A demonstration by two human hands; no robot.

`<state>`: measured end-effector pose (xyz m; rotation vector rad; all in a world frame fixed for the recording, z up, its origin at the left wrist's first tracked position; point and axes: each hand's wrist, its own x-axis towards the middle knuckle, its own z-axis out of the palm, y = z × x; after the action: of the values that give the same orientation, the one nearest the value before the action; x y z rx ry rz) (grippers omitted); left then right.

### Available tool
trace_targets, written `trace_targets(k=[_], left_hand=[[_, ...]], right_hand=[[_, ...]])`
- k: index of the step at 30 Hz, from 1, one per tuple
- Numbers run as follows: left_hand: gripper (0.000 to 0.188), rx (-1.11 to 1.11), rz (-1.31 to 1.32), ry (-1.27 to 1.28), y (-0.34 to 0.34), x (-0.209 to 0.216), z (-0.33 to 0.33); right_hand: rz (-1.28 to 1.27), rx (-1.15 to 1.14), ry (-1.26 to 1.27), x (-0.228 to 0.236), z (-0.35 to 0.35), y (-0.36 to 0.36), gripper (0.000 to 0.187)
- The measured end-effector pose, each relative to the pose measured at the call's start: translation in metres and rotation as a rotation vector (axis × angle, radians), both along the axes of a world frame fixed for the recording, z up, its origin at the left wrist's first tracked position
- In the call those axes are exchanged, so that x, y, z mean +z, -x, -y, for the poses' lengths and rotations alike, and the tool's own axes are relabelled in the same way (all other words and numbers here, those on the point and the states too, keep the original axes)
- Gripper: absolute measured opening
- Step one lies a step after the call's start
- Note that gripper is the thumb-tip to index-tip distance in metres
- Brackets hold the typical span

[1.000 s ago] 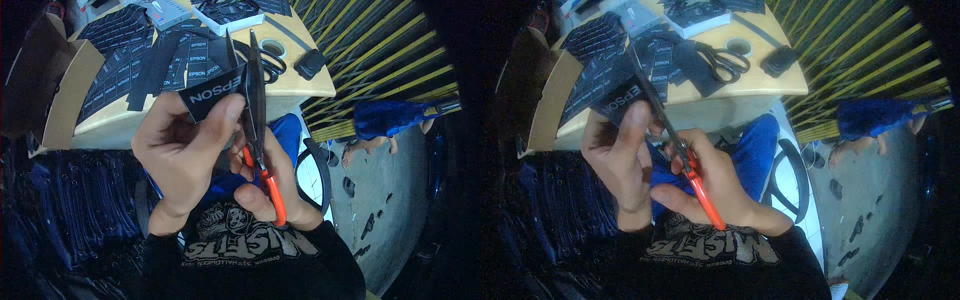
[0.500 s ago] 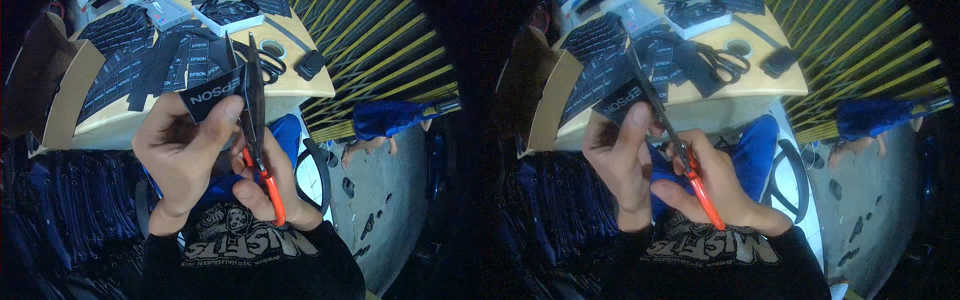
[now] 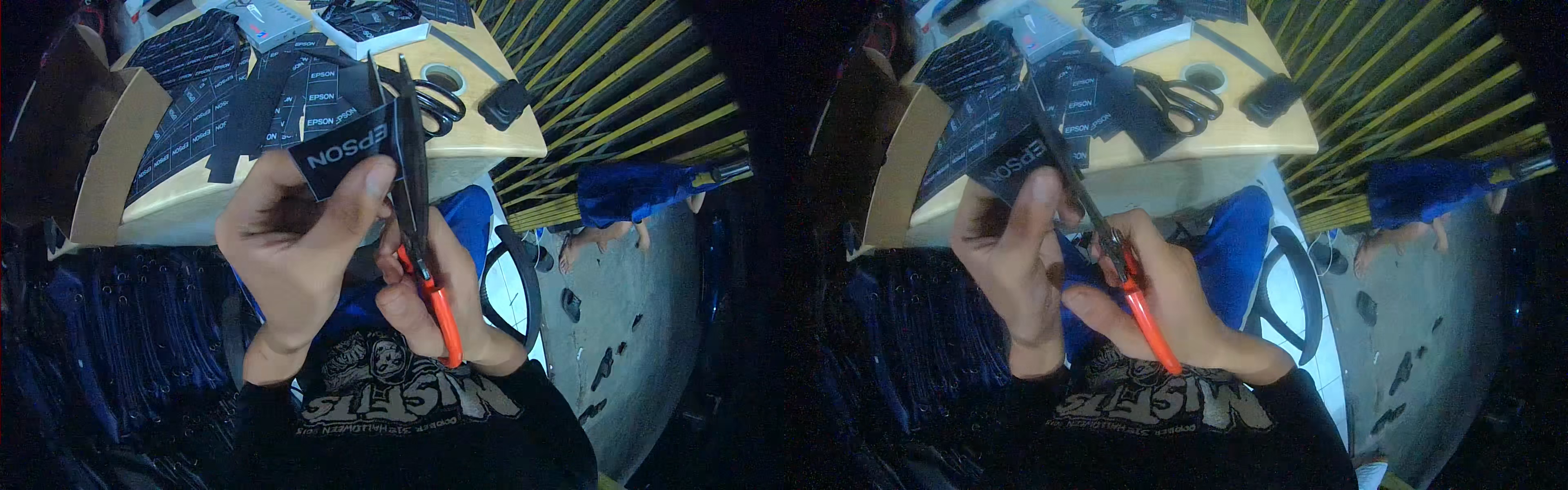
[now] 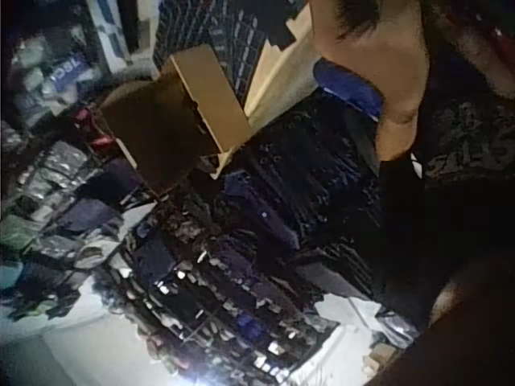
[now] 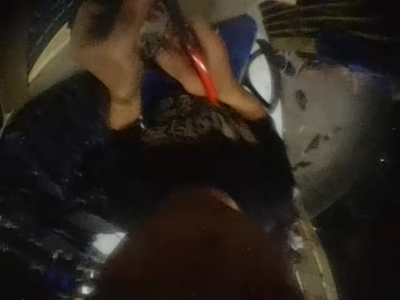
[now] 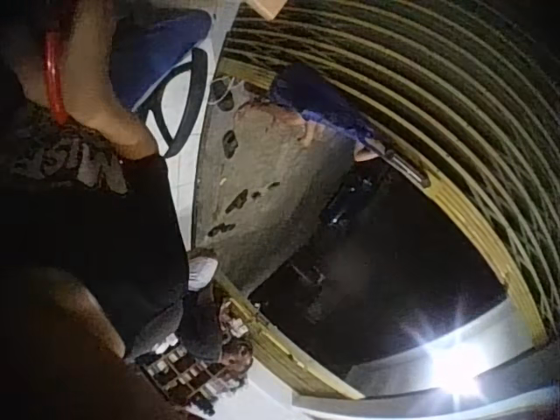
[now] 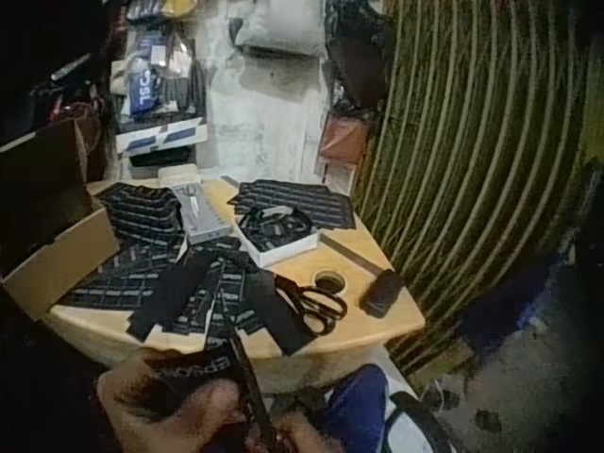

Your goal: Cutting individual labels from a printed sheet using scissors.

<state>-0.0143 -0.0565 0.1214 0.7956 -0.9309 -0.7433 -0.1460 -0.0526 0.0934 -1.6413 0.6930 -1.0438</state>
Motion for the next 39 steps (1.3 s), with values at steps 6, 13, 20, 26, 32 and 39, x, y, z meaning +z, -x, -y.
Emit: trace_targets(k=[6,13,20,26,32,39], left_hand=[[0.010,0.017,-0.025,0.014,0.0024,0.0025,0.0012],[0.011,-0.002,0.009,-0.011,0.0003,0.0004,0.0015],[0.010,-0.015,-0.040,-0.028,0.0010,0.0019,0.0012],[0.010,-0.047,-0.066,-0.051,-0.0017,0.0000,0.0009],[0.010,-0.043,-0.131,-0.019,-0.0004,-0.0010,0.0036],[0.010,-0.082,-0.136,0.029,-0.0025,0.0012,0.0041]], right_hand=[[-0.027,-0.025,0.009,0.0004,-0.0008,0.0001,0.045],[-0.020,-0.030,0.007,0.0020,-0.0010,-0.0008,0.042],[-0.047,-0.069,0.032,-0.0006,-0.0017,-0.0018,0.038],[-0.064,-0.079,0.011,-0.0042,-0.0016,-0.0028,0.037],[-0.106,-0.109,0.051,-0.0036,-0.0020,-0.0041,0.038],[-0.090,-0.122,0.058,-0.0024,-0.0020,-0.0065,0.036]])
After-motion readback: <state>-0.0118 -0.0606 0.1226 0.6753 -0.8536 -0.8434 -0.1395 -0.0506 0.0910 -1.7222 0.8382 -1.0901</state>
